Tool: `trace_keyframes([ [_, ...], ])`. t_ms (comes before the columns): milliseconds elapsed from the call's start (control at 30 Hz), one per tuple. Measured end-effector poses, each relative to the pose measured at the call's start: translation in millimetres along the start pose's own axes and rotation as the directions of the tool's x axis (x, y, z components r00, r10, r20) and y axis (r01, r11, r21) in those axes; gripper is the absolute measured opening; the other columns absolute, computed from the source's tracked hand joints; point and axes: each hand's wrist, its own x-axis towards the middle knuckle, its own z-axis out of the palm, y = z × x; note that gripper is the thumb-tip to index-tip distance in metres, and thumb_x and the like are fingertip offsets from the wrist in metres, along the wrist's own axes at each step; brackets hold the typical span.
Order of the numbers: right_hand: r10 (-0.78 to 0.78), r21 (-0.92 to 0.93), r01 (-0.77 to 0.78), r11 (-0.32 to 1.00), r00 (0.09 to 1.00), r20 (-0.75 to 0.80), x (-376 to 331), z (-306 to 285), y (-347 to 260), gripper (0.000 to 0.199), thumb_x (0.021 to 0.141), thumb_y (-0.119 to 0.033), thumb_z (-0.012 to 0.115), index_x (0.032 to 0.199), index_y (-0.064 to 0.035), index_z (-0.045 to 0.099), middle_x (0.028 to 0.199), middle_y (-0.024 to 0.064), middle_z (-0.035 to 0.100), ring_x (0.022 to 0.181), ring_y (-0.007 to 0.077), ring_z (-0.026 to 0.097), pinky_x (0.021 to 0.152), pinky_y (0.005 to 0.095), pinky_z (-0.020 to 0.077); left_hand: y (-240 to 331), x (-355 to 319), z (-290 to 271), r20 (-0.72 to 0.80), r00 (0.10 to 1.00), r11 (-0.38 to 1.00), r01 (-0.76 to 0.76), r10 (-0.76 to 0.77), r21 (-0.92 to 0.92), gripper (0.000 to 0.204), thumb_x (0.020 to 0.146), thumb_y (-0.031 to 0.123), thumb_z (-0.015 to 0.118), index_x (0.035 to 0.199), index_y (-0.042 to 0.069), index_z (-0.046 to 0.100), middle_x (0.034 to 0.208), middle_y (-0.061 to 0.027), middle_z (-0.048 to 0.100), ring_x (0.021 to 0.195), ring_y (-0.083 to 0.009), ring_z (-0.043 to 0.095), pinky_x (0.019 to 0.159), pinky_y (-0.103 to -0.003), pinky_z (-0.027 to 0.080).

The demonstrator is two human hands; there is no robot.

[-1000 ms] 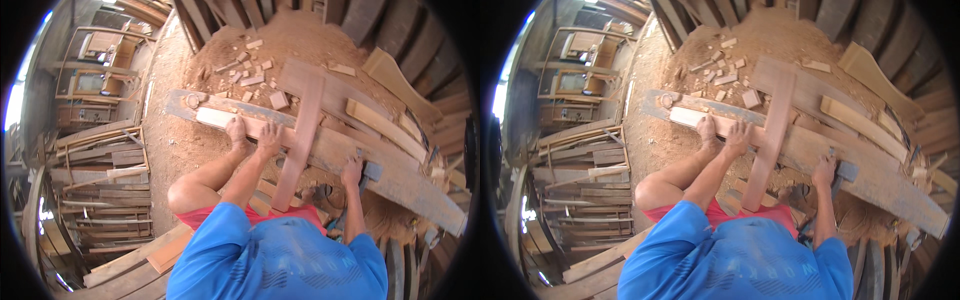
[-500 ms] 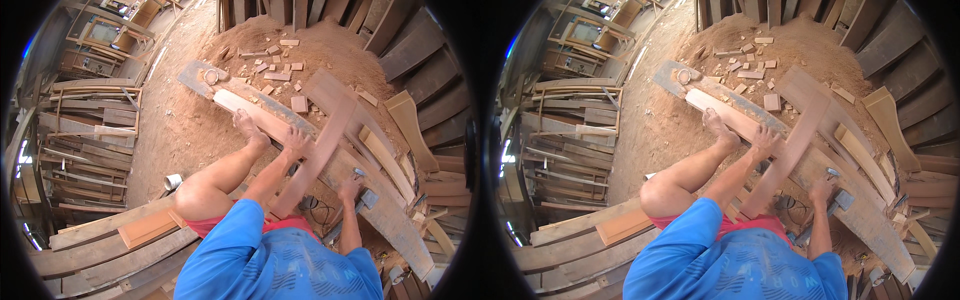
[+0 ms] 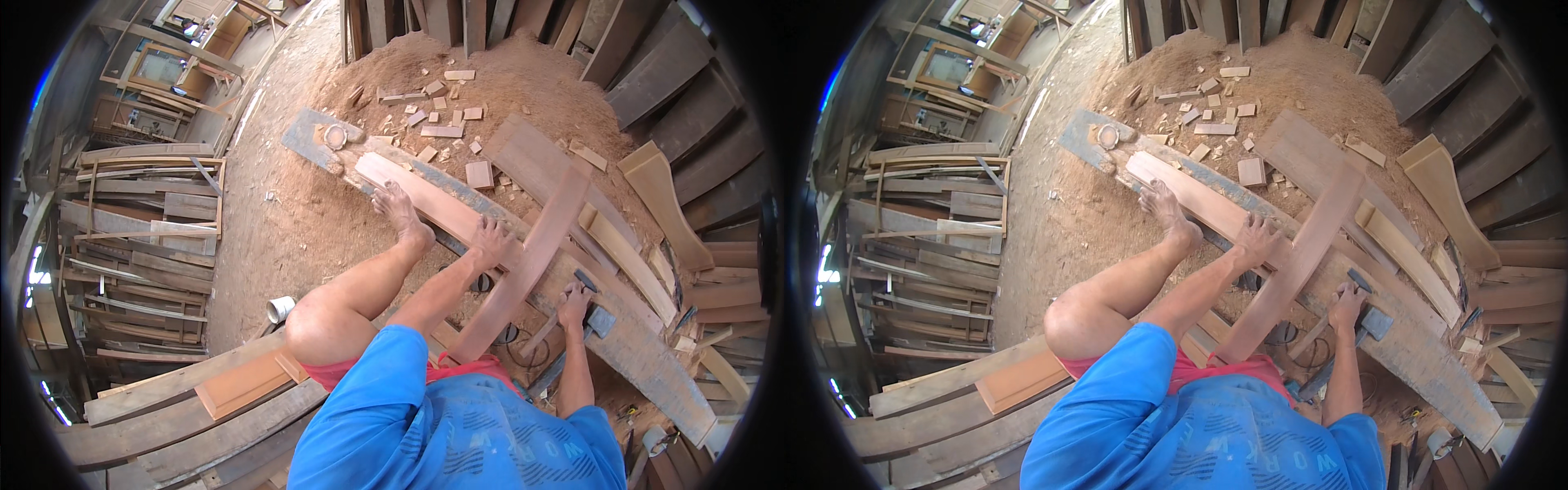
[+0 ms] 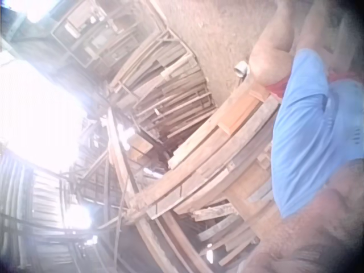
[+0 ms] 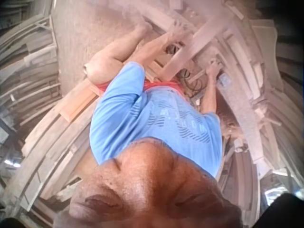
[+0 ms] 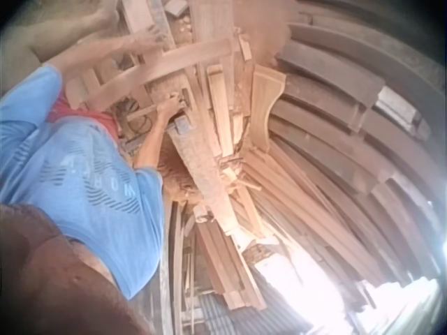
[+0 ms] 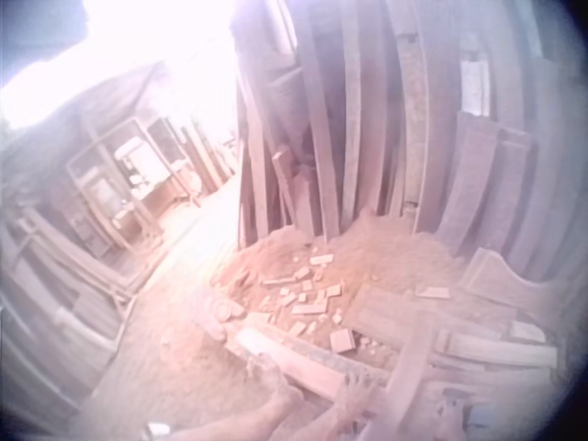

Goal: The person joins wooden pieces using a hammer and a small axe, fits the pieces together by hand, and checks the alignment with a square tool.

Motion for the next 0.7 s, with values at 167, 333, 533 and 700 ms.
trace_keyframes([
  [167,0.055,0.006,-0.055,0.998,0.998,0.001,0,0,-7,0.021,0.079,-0.005,0.066,0.1,-0.0028,0.059,0.104,0.0157,0.057,0.112,0.0381,0.047,0.1,0.047,0.0406,-21,15,-10,0.022,0.999,0.999,-0.033,0.033,0.006,0.065,0.081,0.019,0.075,0.142,0.02,0.054,0.144,-0.02,0.05,0.138,-0.043,0.042,0.117,-0.059,0.029],
  [333,0.126,0.046,-0.126,0.991,0.992,0.0,0,2,-13,0.021,0.079,-0.004,0.066,0.099,-0.0025,0.059,0.102,0.0154,0.056,0.111,0.0379,0.047,0.099,0.0464,0.0408,-43,18,-21,0.013,0.998,0.998,-0.056,0.055,0.042,0.067,0.082,0.019,0.073,0.145,0.022,0.051,0.141,-0.0214,0.052,0.137,-0.0431,0.043,0.117,-0.059,0.029],
  [533,0.118,0.022,-0.117,0.993,0.992,-0.035,0,3,-17,0.019,0.082,-0.009,0.064,0.099,-0.0017,0.059,0.107,0.0173,0.058,0.114,0.0399,0.047,0.099,0.0482,0.0405,-59,21,-27,-0.02,0.997,0.996,-0.08,0.081,0.042,0.078,0.068,0.011,0.082,0.14,0.019,0.054,0.135,-0.0198,0.053,0.132,-0.0463,0.045,0.117,-0.056,0.03],
  [700,0.144,0.05,-0.141,0.989,0.989,-0.042,4,8,-5,0.016,0.085,-0.01,0.061,0.1,-0.0032,0.061,0.108,0.0205,0.06,0.114,0.0406,0.051,0.099,0.0483,0.0416,-72,30,-1,-0.199,0.962,0.982,-0.181,0.187,0.051,0.057,0.071,0.016,0.077,0.125,0.015,0.059,0.122,-0.0169,0.058,0.12,-0.0413,0.049,0.104,-0.056,0.038],
])
